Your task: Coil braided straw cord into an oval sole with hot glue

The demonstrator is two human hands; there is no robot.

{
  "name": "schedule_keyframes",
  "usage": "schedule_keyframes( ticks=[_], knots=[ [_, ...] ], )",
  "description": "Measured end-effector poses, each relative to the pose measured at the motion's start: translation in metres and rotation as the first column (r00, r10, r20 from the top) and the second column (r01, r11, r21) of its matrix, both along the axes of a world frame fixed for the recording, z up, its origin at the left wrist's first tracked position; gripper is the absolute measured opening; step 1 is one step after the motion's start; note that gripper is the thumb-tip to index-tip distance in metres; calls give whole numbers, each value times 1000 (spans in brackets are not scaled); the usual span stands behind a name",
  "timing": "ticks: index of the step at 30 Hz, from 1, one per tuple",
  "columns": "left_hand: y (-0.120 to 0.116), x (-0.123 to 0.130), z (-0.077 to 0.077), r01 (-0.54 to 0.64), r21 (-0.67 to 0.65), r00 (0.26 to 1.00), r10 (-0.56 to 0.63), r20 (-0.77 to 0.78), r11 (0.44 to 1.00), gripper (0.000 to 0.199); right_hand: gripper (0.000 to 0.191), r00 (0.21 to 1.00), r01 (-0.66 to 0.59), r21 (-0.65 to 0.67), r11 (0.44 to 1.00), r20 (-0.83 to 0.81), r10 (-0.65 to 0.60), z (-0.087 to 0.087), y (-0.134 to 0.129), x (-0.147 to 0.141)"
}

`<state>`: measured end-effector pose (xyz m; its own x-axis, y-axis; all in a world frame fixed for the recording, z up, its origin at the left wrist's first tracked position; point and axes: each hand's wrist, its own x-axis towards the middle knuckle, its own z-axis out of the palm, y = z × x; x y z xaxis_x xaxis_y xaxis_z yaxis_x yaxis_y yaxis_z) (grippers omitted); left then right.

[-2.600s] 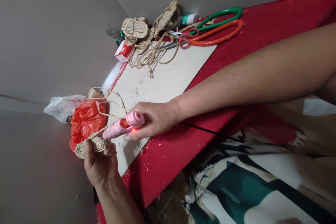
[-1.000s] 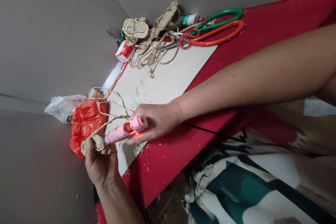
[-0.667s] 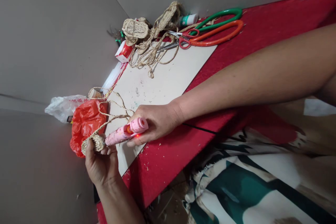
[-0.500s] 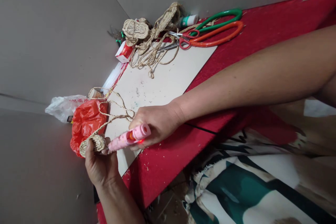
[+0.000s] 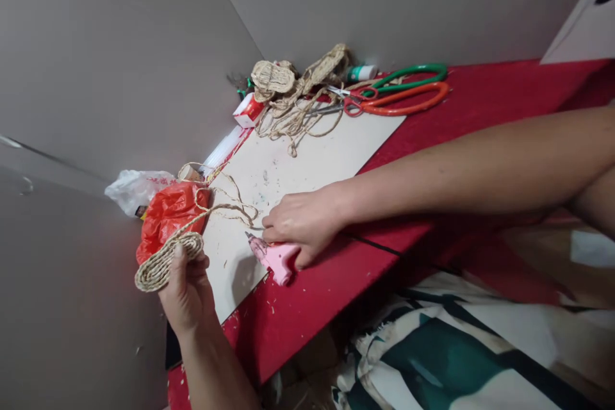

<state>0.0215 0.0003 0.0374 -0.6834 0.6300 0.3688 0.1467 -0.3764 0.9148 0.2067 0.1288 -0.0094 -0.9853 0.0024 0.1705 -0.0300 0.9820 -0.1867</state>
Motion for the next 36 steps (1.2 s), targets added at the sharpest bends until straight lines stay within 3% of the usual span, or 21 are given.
schedule_keyframes(
  ticks=[2, 4, 7, 9, 12, 16, 22, 28, 36],
  knots=[
    [-1, -1, -1, -12, 7, 1000, 12, -13, 1000, 23, 46, 999, -9, -88, 996, -45, 5, 14, -2, 4],
    [-2, -3, -2, 5, 11, 999, -4, -33, 1000, 22, 35, 970, 1, -182, 983, -238, -45, 28, -4, 5],
    [-2, -4, -4, 54, 20, 997, -53, -63, 998, 20, 29, 810, -5, -218, 976, -573, -124, 45, -6, -5],
    [-2, -4, -4, 83, 24, 994, -81, -68, 996, 20, 37, 743, -33, -199, 979, -660, -109, 49, -7, -16],
    [-2, -3, -4, 102, 24, 993, -100, -62, 995, 21, 47, 758, -69, -227, 971, -645, -97, 45, -7, -33],
    [-3, -3, -5, 121, 14, 991, -120, -64, 993, 22, 33, 739, -114, -306, 945, -662, -125, 29, -8, -46],
    [-1, -1, -10, 127, 6, 991, -127, -51, 992, 20, 26, 668, -154, -197, 968, -743, -45, 11, -5, -48],
    [2, 1, -12, 137, -19, 990, -136, 39, 990, 25, 26, 667, -118, -129, 985, -745, -18, 5, -3, -47],
    [7, 7, -14, 121, -12, 986, -119, 118, 993, 28, 23, 688, -66, -204, 977, -718, -103, 3, -11, -49]
  ],
)
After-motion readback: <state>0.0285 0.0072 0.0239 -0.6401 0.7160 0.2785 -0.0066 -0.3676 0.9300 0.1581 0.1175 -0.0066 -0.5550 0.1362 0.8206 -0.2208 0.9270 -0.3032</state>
